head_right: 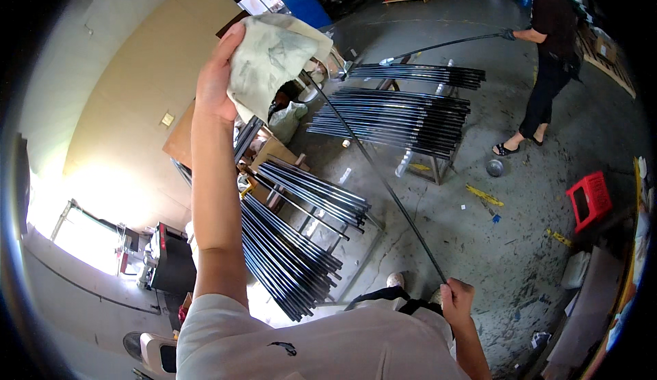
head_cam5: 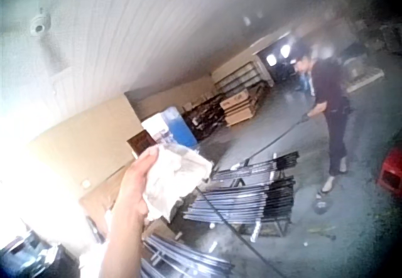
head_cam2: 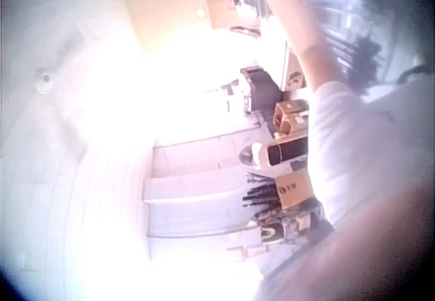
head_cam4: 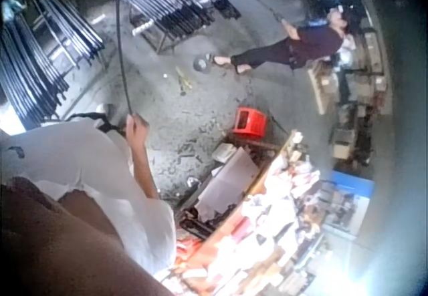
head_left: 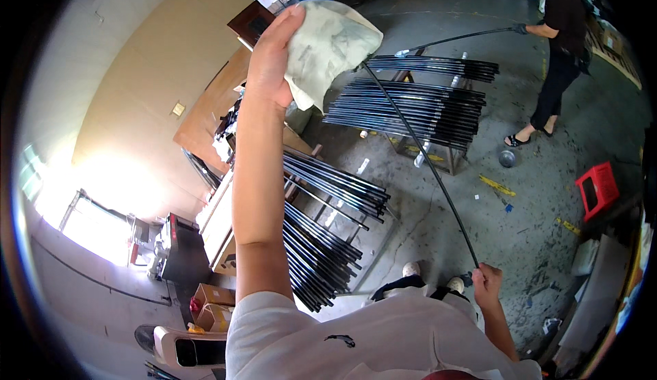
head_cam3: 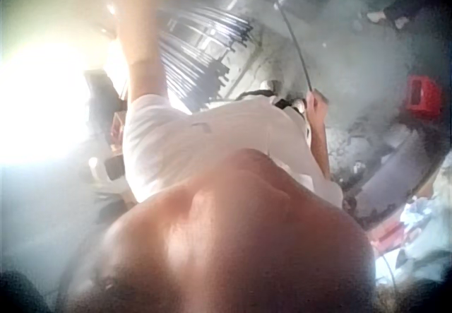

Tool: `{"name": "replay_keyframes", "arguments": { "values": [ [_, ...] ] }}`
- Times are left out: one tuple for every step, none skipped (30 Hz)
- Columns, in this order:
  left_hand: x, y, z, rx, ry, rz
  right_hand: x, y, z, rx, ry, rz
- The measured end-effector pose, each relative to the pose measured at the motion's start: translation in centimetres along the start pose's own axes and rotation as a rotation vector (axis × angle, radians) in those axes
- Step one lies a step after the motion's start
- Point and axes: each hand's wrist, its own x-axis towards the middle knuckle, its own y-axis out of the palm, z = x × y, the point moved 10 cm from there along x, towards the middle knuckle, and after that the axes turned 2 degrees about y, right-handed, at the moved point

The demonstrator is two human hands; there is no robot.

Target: The person wipes long black rods with a cloth and places them back onto a rack.

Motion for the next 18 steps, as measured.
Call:
{"name": "replay_keyframes", "arguments": {
  "values": [
    [-0.4,1.0,-0.5,0.019,0.013,0.041,-0.2,-0.1,-0.3,0.005,0.004,-0.004],
    [-0.8,1.6,-0.6,0.055,-0.001,0.058,-0.3,0.0,-0.5,0.016,0.010,-0.004],
    [-1.2,2.2,-0.7,0.090,-0.015,0.076,-0.3,0.0,-0.2,0.016,0.001,-0.008],
    [-1.4,2.6,-0.6,0.125,-0.029,0.094,-0.1,0.0,0.1,0.016,-0.008,-0.014],
    [-1.6,2.5,-0.7,0.129,-0.015,0.099,-0.2,-0.1,0.4,0.018,-0.017,-0.014],
    [-1.6,2.2,-0.6,0.128,-0.012,0.079,-0.4,0.0,0.3,0.024,-0.009,0.003],
    [-1.5,2.0,-0.6,0.127,-0.010,0.060,-0.6,0.1,0.2,0.029,-0.001,0.019],
    [-1.4,1.7,-0.5,0.125,-0.008,0.042,-0.9,0.1,0.1,0.034,0.008,0.033],
    [-1.4,1.4,-0.1,0.134,-0.017,0.029,-1.0,0.1,0.3,0.037,0.003,0.033],
    [-1.3,1.1,0.3,0.142,-0.027,0.017,-1.1,0.0,0.6,0.038,-0.001,0.031],
    [-1.4,0.8,0.7,0.150,-0.036,0.007,-1.2,-0.1,0.9,0.040,-0.005,0.028],
    [-1.6,0.5,0.9,0.176,-0.034,0.008,-1.2,-0.2,1.2,0.044,-0.020,0.030],
    [-1.9,0.1,1.2,0.202,-0.032,0.010,-1.2,-0.3,1.6,0.049,-0.034,0.032],
    [-2.2,0.0,1.1,0.229,-0.029,0.011,-1.3,-0.4,1.8,0.054,-0.049,0.035],
    [-2.4,0.3,1.2,0.238,-0.027,0.010,-1.4,-0.6,1.9,0.035,-0.051,0.038],
    [-2.5,0.7,1.1,0.232,-0.015,0.018,-1.6,-0.8,2.0,0.017,-0.053,0.043],
    [-2.5,1.1,0.8,0.227,-0.004,0.026,-1.7,-0.8,2.0,0.000,-0.055,0.048],
    [-2.6,1.5,0.6,0.221,0.009,0.034,-1.9,-0.8,1.8,0.003,-0.045,0.049]
  ]
}}
